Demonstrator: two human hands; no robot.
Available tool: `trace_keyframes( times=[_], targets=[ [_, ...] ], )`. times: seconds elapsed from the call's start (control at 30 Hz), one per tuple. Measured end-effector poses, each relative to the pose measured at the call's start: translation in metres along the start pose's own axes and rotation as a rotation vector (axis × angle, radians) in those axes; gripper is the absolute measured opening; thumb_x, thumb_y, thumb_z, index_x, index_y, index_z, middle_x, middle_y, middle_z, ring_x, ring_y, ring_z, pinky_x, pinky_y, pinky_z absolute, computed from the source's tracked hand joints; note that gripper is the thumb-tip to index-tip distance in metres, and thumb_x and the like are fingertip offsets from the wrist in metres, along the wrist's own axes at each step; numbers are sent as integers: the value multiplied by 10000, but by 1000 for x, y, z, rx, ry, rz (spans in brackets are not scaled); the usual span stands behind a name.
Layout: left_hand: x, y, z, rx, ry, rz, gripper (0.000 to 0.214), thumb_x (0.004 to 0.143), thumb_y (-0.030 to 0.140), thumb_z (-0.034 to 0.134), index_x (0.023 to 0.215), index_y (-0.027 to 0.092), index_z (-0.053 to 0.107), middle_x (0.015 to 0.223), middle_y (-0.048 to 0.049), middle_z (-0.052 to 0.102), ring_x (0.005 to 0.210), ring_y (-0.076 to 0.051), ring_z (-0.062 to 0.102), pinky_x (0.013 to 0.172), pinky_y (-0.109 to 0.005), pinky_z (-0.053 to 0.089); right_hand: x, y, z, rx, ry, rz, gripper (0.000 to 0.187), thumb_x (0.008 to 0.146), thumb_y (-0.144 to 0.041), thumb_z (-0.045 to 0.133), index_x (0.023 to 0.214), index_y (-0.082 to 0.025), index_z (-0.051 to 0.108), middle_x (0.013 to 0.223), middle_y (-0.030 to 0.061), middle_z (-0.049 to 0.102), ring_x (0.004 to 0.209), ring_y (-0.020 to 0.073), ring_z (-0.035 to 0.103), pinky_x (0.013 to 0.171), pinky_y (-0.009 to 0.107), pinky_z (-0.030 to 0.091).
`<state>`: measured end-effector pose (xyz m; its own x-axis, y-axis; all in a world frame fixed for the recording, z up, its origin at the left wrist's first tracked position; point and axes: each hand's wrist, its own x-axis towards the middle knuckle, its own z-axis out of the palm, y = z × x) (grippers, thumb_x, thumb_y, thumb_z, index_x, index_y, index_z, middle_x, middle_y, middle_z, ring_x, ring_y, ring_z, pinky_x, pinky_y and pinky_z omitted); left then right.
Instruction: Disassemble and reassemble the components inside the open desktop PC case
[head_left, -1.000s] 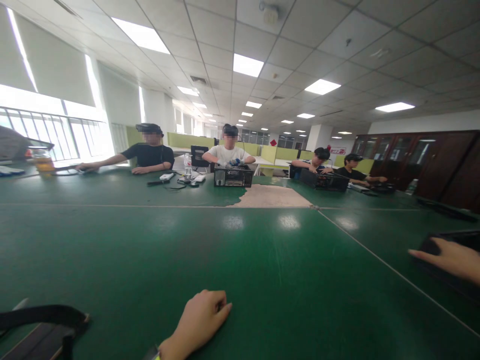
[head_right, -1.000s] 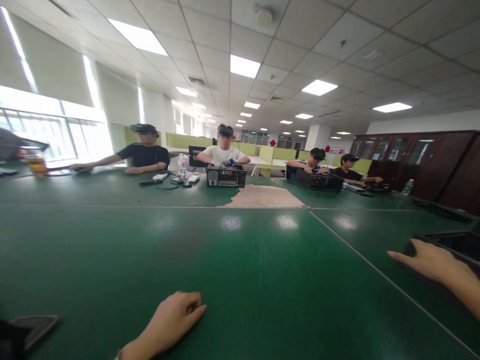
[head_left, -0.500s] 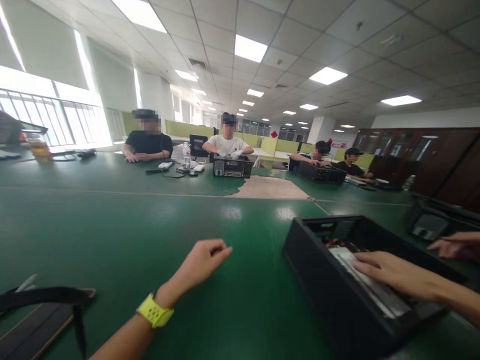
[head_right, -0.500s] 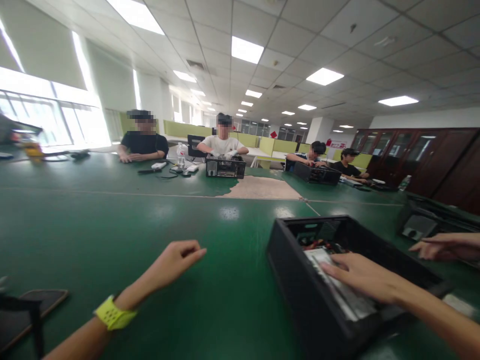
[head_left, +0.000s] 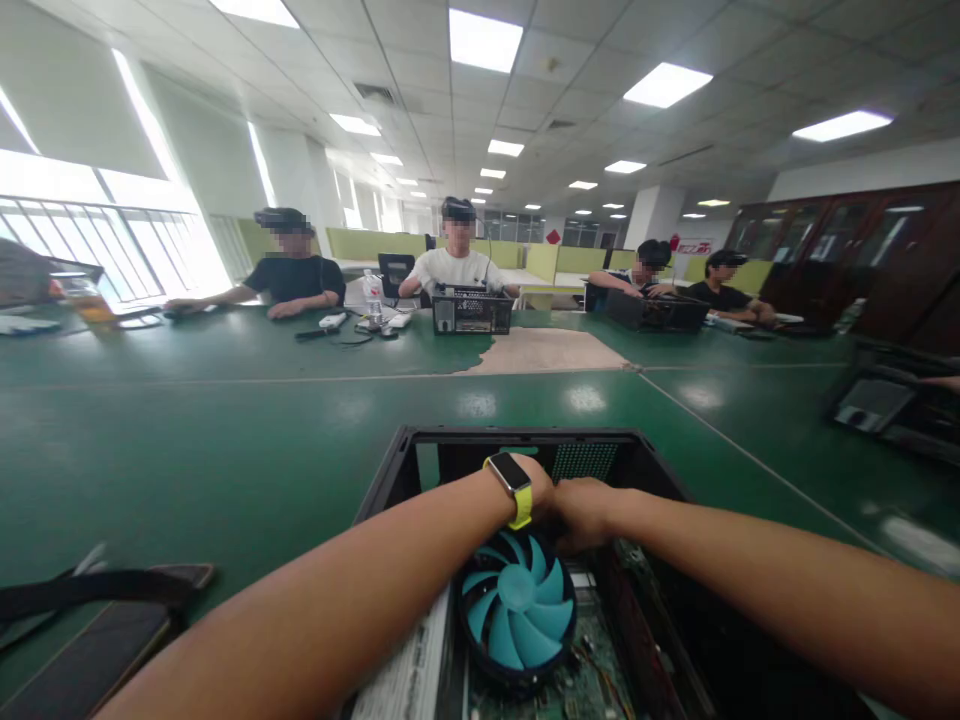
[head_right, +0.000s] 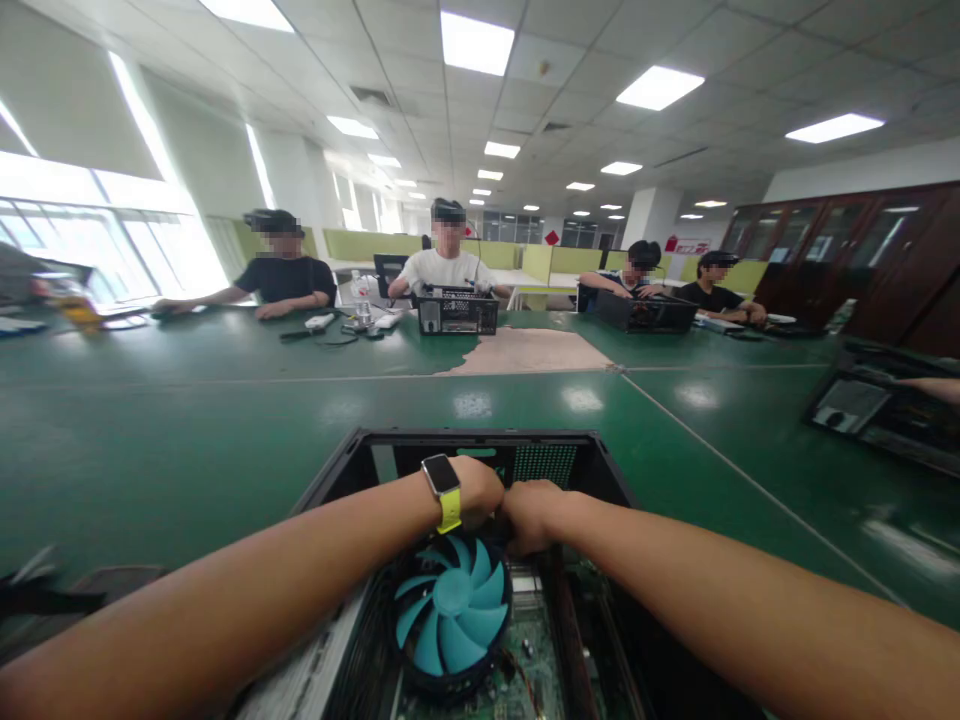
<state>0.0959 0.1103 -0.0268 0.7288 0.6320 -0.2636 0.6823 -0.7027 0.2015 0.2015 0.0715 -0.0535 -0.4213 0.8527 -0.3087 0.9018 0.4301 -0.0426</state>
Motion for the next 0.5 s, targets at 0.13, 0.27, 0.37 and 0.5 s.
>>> trace_keyframes(
  times=[0.13, 0.27, 0.37, 0.5],
  targets=[
    [11, -13, 11, 134, -279, -98, 199, 633, 330, 785, 715, 161, 717, 696, -76, 688, 817, -267, 646, 780, -365, 513, 5, 2, -3, -100, -45, -57, 269, 709, -247, 591, 932, -195, 733, 950, 145, 708, 903, 345, 648, 721, 398, 479],
    [11, -7, 1, 200, -386, -140, 256, 854, 337, 603, 1018, 142, 627, 1022, -76, 639, 925, -203, 612, 817, -388, 512, 5, -2, -14, -139, -41, 6, 303, 680, -169, 601, 959, -125, 713, 966, 188, 696, 910, 353, 647, 714, 392, 489],
    [-9, 3, -16, 192, -290, -132, 322, 900, 356, 531, 1154, 159, 550, 1161, -81, 571, 1000, -203, 578, 848, -403, 497, -28, -16, -17, -133, -60, 71, 456, 630, -213, 674, 1079, -130, 661, 967, 169, 701, 876, 331, 660, 687, 370, 506],
    [-95, -18, -1, 160, -61, -121, 412, 804, 498, 562, 1128, 255, 637, 1064, -58, 661, 1081, -285, 545, 922, -402, 432, -100, -35, 1, -8, 424, 9, 416, 805, -461, 520, 1204, -355, 573, 1118, 32, 670, 1015, 222, 620, 795, 333, 499]
  ],
)
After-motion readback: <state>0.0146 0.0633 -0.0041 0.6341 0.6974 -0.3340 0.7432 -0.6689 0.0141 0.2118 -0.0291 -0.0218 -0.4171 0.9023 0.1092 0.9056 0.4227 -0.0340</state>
